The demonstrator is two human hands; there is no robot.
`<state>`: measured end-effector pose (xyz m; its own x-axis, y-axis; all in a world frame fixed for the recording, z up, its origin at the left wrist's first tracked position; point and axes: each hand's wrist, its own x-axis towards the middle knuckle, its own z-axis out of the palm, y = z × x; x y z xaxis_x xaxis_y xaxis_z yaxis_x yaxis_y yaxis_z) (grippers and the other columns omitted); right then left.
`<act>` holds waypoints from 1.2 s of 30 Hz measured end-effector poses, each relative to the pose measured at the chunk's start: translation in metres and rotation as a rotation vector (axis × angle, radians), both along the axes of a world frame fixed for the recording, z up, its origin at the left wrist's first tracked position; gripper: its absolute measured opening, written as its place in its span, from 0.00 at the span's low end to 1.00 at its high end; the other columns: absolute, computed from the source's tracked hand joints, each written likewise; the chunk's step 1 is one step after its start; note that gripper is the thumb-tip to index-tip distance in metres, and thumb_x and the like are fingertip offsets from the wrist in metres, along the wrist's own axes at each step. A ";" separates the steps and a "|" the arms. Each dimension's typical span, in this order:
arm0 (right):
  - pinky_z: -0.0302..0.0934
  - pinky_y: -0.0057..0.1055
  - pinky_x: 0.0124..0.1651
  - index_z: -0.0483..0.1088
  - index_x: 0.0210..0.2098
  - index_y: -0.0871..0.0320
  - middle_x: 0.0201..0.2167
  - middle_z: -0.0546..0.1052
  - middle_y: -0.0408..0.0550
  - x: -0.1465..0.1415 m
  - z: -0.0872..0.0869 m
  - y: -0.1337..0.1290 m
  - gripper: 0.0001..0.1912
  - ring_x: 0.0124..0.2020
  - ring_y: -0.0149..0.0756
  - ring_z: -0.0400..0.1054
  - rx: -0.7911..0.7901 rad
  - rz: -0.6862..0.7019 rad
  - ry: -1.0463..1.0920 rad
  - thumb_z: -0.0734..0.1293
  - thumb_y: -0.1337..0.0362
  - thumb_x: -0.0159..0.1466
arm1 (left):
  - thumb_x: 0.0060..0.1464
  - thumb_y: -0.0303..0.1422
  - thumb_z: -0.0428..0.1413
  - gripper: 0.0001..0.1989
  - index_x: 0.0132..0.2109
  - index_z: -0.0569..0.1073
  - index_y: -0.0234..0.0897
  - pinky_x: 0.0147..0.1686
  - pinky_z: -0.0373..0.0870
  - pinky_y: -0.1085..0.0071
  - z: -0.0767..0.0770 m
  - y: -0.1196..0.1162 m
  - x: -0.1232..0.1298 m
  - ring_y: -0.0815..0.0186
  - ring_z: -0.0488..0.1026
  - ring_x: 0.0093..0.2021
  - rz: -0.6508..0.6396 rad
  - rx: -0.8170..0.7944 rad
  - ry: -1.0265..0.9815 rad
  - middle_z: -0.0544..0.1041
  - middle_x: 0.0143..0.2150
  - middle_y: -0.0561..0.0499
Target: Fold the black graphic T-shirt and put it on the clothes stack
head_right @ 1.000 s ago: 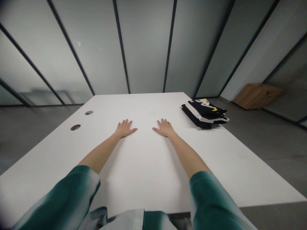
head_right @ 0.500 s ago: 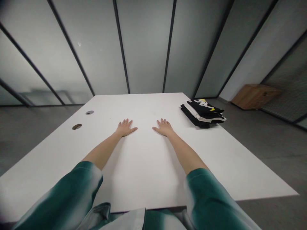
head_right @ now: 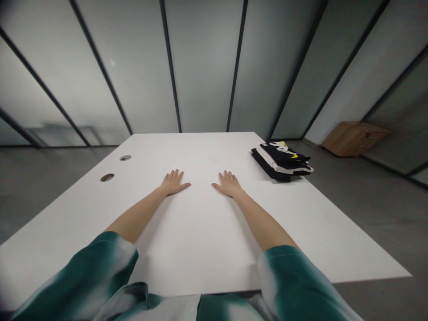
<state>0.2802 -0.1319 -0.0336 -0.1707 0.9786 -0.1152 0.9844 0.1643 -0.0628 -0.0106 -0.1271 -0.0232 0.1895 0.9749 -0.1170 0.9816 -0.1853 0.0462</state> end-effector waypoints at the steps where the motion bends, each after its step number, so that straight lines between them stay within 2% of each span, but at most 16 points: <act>1: 0.35 0.49 0.71 0.45 0.73 0.61 0.73 0.43 0.62 0.001 -0.001 -0.002 0.49 0.73 0.56 0.37 0.011 0.008 0.002 0.45 0.33 0.64 | 0.55 0.66 0.36 0.51 0.73 0.48 0.33 0.69 0.42 0.49 -0.001 -0.004 -0.001 0.44 0.40 0.74 -0.008 0.006 -0.001 0.43 0.75 0.36; 8: 0.36 0.47 0.71 0.47 0.72 0.61 0.73 0.45 0.61 0.004 -0.004 -0.003 0.49 0.73 0.55 0.38 0.031 0.014 0.020 0.46 0.32 0.64 | 0.57 0.64 0.35 0.48 0.73 0.50 0.34 0.69 0.43 0.53 -0.002 -0.021 -0.005 0.47 0.43 0.74 -0.018 0.037 -0.004 0.45 0.75 0.37; 36: 0.37 0.47 0.70 0.49 0.72 0.60 0.73 0.46 0.61 0.005 0.001 -0.004 0.48 0.73 0.55 0.39 0.015 0.008 0.041 0.49 0.33 0.64 | 0.56 0.65 0.36 0.49 0.72 0.51 0.35 0.69 0.43 0.54 0.001 -0.021 -0.004 0.48 0.42 0.74 -0.002 0.018 -0.015 0.44 0.75 0.39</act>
